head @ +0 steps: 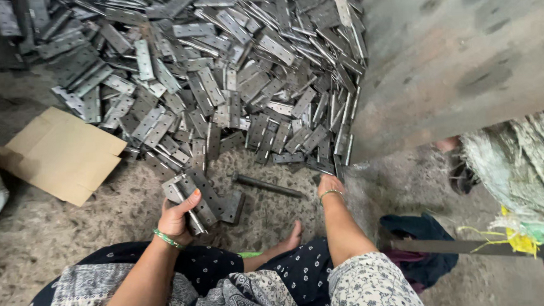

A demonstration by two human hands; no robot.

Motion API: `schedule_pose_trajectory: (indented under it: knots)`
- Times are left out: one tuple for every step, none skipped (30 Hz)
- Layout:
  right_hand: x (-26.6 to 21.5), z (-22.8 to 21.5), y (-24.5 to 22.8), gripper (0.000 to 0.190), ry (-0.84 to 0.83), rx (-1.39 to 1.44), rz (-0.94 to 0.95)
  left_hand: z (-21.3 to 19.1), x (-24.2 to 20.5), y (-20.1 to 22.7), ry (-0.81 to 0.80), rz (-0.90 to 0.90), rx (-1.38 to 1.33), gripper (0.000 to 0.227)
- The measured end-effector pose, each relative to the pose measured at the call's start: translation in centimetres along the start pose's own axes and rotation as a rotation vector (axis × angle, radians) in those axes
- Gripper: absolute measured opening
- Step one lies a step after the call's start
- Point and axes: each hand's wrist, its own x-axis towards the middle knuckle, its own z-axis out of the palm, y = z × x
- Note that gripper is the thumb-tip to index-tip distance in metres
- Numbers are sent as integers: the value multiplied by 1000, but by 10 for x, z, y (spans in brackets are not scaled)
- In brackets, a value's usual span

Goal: The person sits on the floor and repeatedly picks up metal hinge components from a large pile. They use a threaded metal rod to press or align parts of the hinge, then place the assembled unit into a nearby sack. The process is repeated continuously.

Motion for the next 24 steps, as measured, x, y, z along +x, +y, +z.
schedule_pose_trajectory:
  knots:
    - [-1,-2,-2,34,-27,-1,7,-1,-2,-1,-3,11,1,37]
    - [-1,-6,-4,34,-55,-3,15,-2,-3,-1,-5,22,1,36]
    - [-1,-10,-7,34,-85,-5,28,-3,-3,-1,-2,31,8,36]
    - [1,-15,-15,37,-56,98,-34,-3,-1,-1,1,39,14,36]
    - [0,-21,-20,42,-31,198,-88,-4,0,-3,3,39,21,35]
    - [-3,-26,-28,48,-7,298,-142,-5,1,-5,-4,38,23,34]
    - [-8,-33,-37,46,-18,414,-230,-6,4,-7,-12,38,24,33]
    - [-15,-42,-47,44,-29,530,-317,-6,7,-11,-20,38,24,32]
    - [-26,-52,-60,43,-43,646,-409,-8,9,-15,-30,30,22,32]
    - [-44,-64,-70,41,68,645,-583,-9,12,-19,-40,23,19,33]
    - [-64,-77,-81,40,178,645,-765,-12,14,-23,-46,23,17,33]
    - [-87,-92,-93,40,289,644,-946,-15,16,-27,-52,9,9,33]
    - [-111,-107,-106,35,351,622,-1036,-18,19,-32,-57,-2,-1,33]
    - [-135,-122,-119,29,414,600,-1127,-21,20,-38,-62,-13,-10,33]
    - [-158,-136,-131,24,477,578,-1215,-23,21,-42,-82,3,-12,34]
    - [-179,-150,-142,26,474,534,-1329,-25,22,-46,-102,20,-14,34]
    - [-200,-160,-149,28,472,488,-1438,-27,21,-50,-125,33,-13,35]
    - [-218,-166,-160,31,470,440,-1546,-28,18,-54,-139,11,-58,34]
    - [-234,-168,-172,28,463,397,-1618,-28,16,-55,-156,-13,-103,34]
    - [-249,-168,-181,25,456,352,-1690,-29,13,-55,-174,-37,-148,33]
    - [-262,-167,-186,22,448,307,-1754,-29,8,-53,-209,-39,-146,33]
    - [-271,-166,-190,23,412,346,-1757,-29,3,-50,-243,-41,-145,32]
    - [-277,-164,-191,24,381,379,-1757,-26,-1,-46,-285,-44,-144,32]
    - [-280,-163,-191,26,350,412,-1757,-25,-4,-43,-276,-52,-100,32]
